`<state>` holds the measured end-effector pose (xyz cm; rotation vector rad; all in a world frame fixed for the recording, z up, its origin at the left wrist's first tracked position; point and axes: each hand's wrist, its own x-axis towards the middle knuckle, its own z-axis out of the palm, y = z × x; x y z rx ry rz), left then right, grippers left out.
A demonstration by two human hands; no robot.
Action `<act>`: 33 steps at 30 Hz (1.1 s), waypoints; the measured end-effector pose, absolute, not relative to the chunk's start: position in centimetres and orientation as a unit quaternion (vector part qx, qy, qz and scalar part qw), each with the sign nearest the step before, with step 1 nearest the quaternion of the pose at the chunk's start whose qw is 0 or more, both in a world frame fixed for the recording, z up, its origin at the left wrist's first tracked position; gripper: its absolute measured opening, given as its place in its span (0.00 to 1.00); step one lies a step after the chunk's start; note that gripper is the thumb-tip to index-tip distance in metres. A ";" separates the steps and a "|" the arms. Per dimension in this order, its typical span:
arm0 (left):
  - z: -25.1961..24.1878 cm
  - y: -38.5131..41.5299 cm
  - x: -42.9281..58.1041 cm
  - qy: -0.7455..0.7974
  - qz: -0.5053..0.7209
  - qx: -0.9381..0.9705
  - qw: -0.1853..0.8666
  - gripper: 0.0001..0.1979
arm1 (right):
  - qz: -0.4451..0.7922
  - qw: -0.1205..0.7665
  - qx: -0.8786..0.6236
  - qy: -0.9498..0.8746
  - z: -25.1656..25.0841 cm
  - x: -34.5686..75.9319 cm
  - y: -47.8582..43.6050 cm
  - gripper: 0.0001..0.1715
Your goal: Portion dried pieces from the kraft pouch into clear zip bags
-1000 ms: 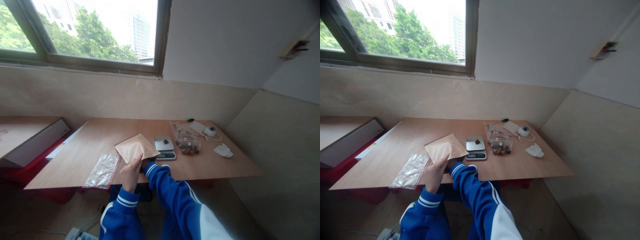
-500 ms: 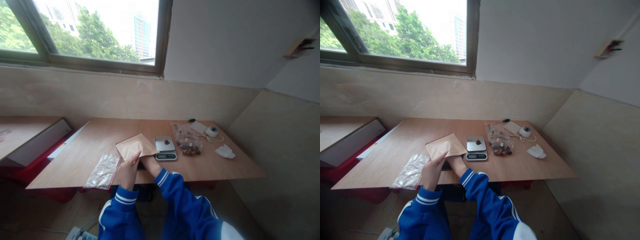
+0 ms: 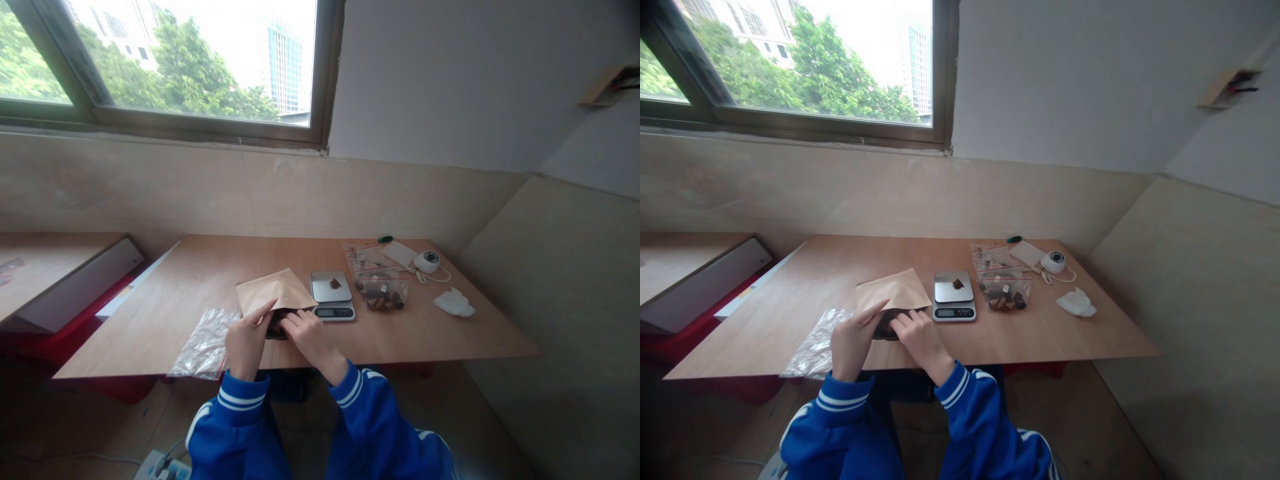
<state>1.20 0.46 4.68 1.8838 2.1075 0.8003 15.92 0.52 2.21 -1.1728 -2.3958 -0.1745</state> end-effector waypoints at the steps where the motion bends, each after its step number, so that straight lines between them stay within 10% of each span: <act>1: 4.8 0.5 1.3 0.713 0.271 0.638 0.106 0.14 | -0.061 0.252 -0.425 -0.867 2.0 16.0 0.3 0.10; 10: 6.0 0.6 1.6 0.709 0.272 0.637 0.130 0.13 | 0.063 0.455 -0.354 -0.814 0.9 17.7 0.2 0.19; 25: 5.5 1.0 1.1 0.721 0.279 0.620 0.133 0.14 | 0.259 0.716 -0.427 -0.488 2.1 18.6 -1.5 0.07; 33: 4.0 0.6 0.5 0.709 0.324 0.609 0.144 0.14 | 0.256 0.670 -0.545 -0.434 -3.8 25.0 6.1 0.18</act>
